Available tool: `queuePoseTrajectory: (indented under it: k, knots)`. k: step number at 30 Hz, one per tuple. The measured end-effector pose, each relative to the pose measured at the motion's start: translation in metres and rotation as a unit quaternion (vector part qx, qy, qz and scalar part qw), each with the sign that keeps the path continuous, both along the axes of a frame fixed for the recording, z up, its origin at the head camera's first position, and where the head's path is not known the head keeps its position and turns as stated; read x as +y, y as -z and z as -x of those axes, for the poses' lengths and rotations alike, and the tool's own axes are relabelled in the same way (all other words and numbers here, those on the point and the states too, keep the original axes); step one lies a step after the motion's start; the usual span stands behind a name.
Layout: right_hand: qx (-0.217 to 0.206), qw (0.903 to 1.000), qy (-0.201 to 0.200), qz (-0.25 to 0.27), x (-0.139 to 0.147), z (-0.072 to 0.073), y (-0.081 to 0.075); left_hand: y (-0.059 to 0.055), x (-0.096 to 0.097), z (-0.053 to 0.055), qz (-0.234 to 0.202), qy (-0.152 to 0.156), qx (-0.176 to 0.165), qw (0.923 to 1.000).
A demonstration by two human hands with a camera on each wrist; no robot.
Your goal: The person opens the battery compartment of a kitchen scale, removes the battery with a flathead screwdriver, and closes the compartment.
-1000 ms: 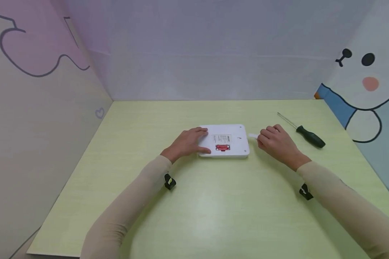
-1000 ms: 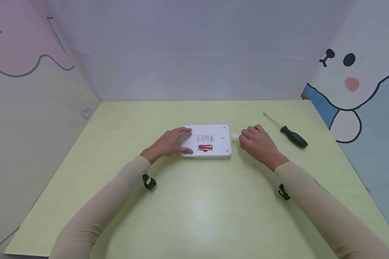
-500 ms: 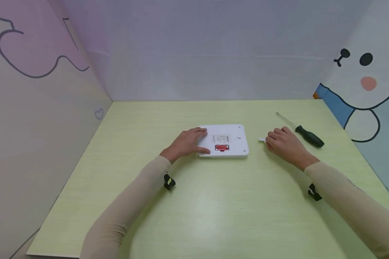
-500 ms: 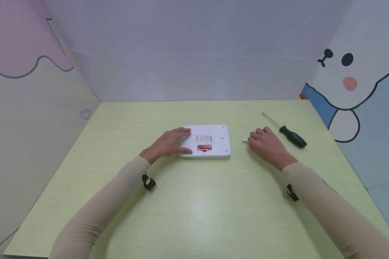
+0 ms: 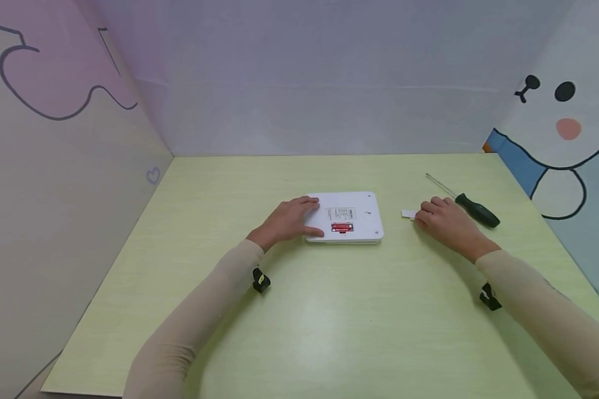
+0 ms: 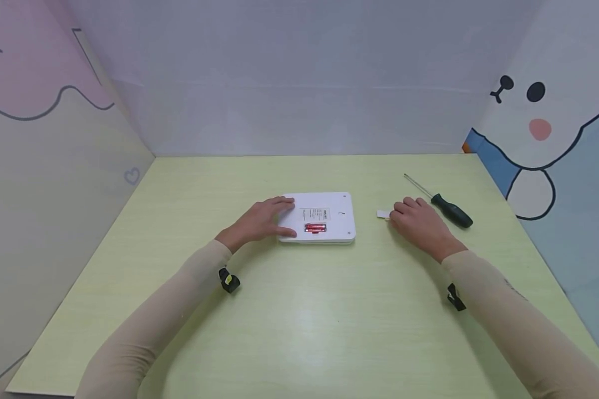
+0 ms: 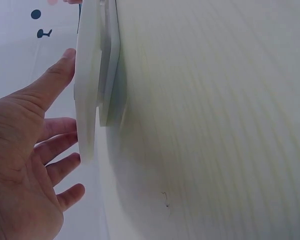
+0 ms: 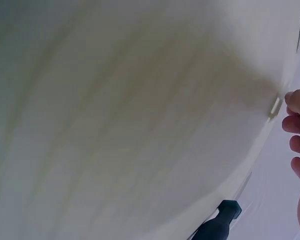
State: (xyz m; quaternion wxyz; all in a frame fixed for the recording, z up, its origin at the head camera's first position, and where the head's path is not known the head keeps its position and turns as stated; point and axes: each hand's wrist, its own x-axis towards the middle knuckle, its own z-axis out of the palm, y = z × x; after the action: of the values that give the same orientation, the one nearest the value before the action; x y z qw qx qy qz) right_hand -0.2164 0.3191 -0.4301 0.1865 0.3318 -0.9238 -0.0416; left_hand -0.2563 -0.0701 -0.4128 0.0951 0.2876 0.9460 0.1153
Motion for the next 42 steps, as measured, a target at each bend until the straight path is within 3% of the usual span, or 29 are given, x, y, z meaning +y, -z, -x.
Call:
queuePoseTrajectory:
  k: [4, 7, 9, 12, 16, 21, 36, 42]
  knots:
    - [-0.001, 0.9960, 0.057, 0.068, 0.011, 0.002, -0.006, 0.000, -0.001, 0.001, 0.000, -0.001, 0.002, 1.0000]
    - [-0.012, 0.9821, 0.143, 0.122, 0.024, 0.003, -0.011, 0.001, -0.001, 0.001, -0.001, 0.000, 0.003, 1.0000]
    - [-0.041, 0.9644, 0.209, 0.157, 0.035, 0.004, -0.013, 0.000, -0.001, 0.001, -0.002, 0.001, 0.001, 1.0000]
    - [-0.102, 0.9290, 0.299, 0.193, 0.052, 0.004, -0.013, 0.000, -0.001, 0.002, -0.004, 0.001, 0.000, 1.0000]
    - [-0.170, 0.8931, 0.362, 0.206, 0.070, 0.003, -0.008, 0.000, 0.000, 0.001, -0.004, -0.001, -0.002, 1.0000]
    - [-0.212, 0.8768, 0.369, 0.224, 0.080, -0.001, -0.001, -0.002, 0.000, 0.000, -0.003, -0.001, -0.003, 1.0000]
    - [-0.225, 0.8673, 0.359, 0.260, 0.083, 0.001, 0.003, -0.001, 0.000, 0.000, 0.001, 0.000, -0.009, 1.0000]
    - [-0.224, 0.8465, 0.369, 0.311, 0.080, 0.001, 0.002, 0.000, -0.001, -0.001, -0.011, -0.003, -0.014, 0.9998]
